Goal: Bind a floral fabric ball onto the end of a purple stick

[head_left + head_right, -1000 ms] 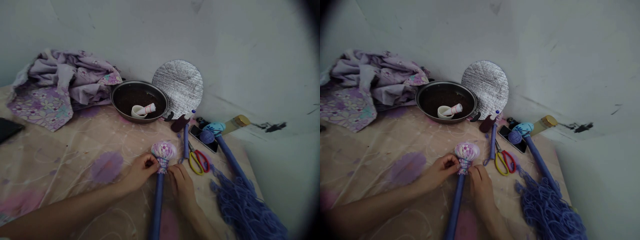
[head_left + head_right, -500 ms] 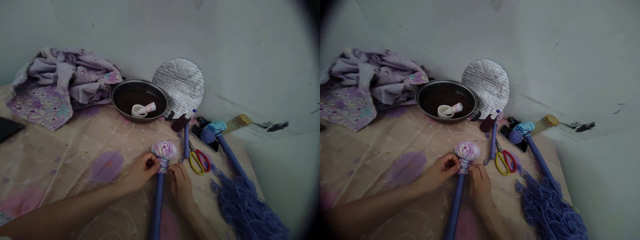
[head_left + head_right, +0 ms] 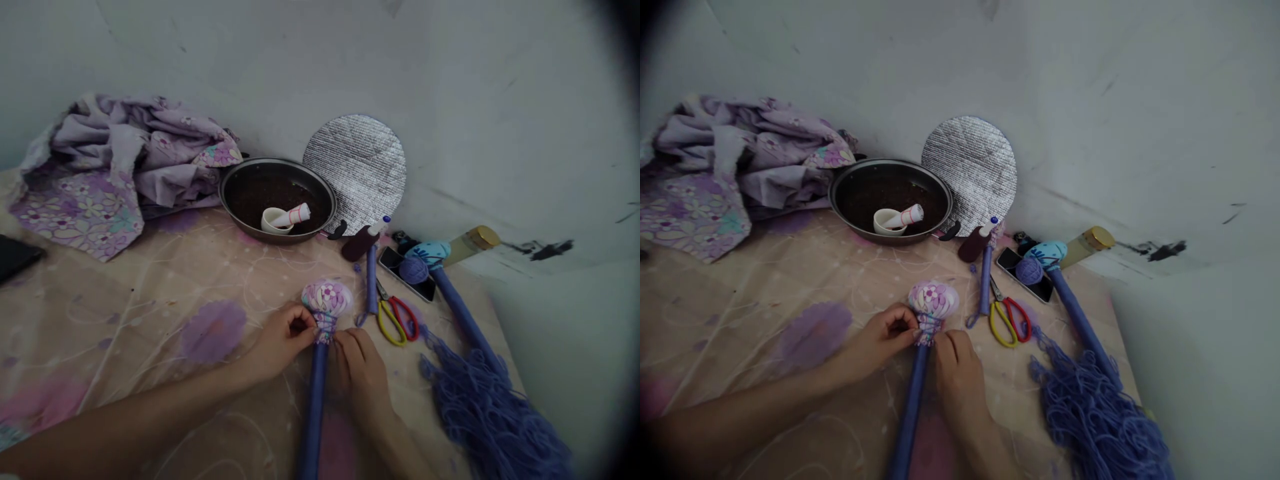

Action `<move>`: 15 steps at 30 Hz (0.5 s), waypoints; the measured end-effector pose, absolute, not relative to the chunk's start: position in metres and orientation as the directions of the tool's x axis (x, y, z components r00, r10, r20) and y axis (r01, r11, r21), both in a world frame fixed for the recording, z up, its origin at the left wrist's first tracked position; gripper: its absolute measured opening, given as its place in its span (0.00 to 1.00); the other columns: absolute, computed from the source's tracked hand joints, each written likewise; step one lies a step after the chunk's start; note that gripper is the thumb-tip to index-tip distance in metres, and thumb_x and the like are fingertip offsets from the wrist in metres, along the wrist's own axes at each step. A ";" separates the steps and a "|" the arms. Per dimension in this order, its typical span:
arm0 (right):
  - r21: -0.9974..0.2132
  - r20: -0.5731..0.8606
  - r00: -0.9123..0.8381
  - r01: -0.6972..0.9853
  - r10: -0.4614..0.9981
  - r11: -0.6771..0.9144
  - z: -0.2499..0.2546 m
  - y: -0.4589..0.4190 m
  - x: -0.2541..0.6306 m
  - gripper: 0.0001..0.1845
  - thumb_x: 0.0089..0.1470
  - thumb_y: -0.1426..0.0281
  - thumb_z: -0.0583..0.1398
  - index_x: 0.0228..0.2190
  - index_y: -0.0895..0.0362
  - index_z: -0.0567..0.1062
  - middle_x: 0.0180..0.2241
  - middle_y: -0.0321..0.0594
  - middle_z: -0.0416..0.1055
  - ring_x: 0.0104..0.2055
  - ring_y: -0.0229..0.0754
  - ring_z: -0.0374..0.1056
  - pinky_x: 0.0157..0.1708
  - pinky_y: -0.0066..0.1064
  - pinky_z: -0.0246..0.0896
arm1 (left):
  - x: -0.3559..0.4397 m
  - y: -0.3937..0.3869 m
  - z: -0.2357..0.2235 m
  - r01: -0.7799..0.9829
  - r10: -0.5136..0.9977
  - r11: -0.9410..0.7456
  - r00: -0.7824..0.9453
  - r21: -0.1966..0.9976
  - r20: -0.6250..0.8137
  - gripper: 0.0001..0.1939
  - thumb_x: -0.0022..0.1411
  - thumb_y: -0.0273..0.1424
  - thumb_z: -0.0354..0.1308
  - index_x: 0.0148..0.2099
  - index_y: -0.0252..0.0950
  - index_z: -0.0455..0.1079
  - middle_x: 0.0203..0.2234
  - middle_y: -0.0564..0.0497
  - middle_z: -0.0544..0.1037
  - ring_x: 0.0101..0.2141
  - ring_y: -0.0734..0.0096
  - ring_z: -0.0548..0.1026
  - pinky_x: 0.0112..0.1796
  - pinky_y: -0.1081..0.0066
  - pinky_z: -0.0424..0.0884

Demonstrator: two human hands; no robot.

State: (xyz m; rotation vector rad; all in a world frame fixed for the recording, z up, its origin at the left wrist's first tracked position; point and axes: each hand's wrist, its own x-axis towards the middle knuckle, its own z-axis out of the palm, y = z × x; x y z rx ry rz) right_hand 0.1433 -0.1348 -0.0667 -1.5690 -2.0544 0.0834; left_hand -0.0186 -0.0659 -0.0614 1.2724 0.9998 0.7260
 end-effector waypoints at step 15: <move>-0.369 0.429 -0.166 0.865 0.888 0.340 -0.075 -0.136 0.144 0.10 0.61 0.76 0.49 0.40 0.57 0.69 0.34 0.44 0.67 0.36 0.43 0.66 0.33 0.33 0.66 | -0.021 -0.065 -0.063 0.100 0.882 0.133 0.441 0.986 -0.164 0.04 0.52 0.29 0.58 0.28 0.33 0.68 0.27 0.53 0.69 0.29 0.74 0.67 0.31 0.75 0.63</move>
